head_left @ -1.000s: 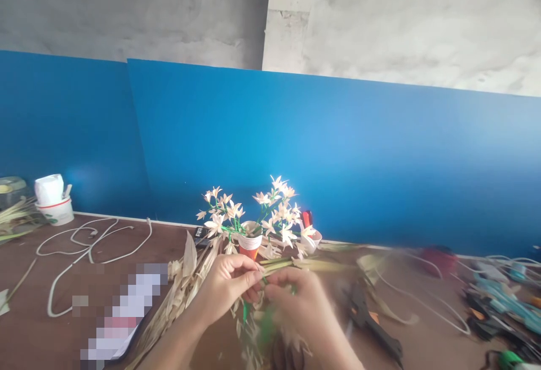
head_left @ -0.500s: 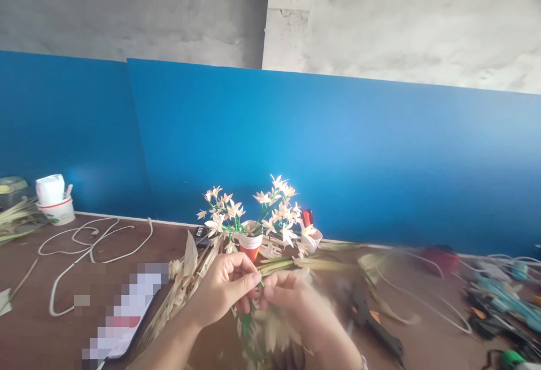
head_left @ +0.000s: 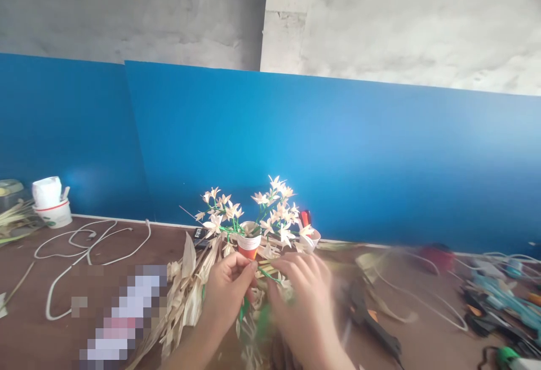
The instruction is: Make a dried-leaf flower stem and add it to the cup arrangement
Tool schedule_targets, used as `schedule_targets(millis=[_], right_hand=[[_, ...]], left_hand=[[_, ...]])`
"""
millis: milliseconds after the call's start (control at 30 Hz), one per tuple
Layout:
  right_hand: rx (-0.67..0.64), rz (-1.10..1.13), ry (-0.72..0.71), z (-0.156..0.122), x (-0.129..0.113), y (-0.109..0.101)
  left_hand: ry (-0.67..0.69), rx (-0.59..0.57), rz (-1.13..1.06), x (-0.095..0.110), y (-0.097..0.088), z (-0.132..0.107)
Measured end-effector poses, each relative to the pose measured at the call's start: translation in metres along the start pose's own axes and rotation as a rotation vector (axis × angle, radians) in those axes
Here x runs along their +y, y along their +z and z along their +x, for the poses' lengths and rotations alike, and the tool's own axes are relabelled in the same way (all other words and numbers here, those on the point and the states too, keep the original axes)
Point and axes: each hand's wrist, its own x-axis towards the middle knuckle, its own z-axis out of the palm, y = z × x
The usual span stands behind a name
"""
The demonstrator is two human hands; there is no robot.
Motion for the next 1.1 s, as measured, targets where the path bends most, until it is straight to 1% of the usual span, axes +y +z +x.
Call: schedule_targets(millis=[67,100,233,433,533,633,700,900,967,1000,1067,1100], right_hand=[[-0.025,-0.03,-0.007,-0.003,-0.006,0.009],[-0.018,-0.033,0.003,-0.004,-0.008,0.013],[0.015,-0.016,0.018,-0.008,-0.005,0.022],[0.006,-0.002,-0.04,-0.007,0.0,0.024],[0.031,-0.008,-0.068,-0.007,0.001,0.024],[0.047,-0.039,-0.06,-0.006,0.001,0.024],[0.049,-0.061,-0.054,-0.006,0.002,0.024],[0.057,-0.025,-0.038,-0.007,0.0,0.024],[0.023,0.034,-0.007,-0.006,0.0,0.022],[-0.016,0.088,0.02,-0.005,0.001,0.021],[-0.138,0.238,0.11,-0.004,0.004,0.017],[-0.218,0.332,0.182,-0.003,0.006,0.016]], left_hand=[[-0.003,-0.01,-0.012,-0.001,0.003,-0.003],[-0.01,-0.013,-0.017,-0.001,0.004,-0.004],[-0.034,-0.019,-0.022,-0.003,0.006,-0.005],[-0.054,-0.032,-0.011,-0.006,0.006,-0.001],[-0.083,-0.094,-0.002,-0.004,0.003,0.002],[-0.115,-0.17,0.017,0.0,-0.002,0.005],[-0.123,-0.196,0.026,0.002,-0.004,0.006],[-0.058,-0.175,0.013,0.004,-0.007,0.007],[-0.047,-0.198,0.014,0.004,-0.01,0.008],[-0.04,-0.215,0.02,0.004,-0.012,0.009],[-0.025,-0.259,0.036,0.006,-0.016,0.01],[-0.019,-0.282,0.04,0.006,-0.018,0.01]])
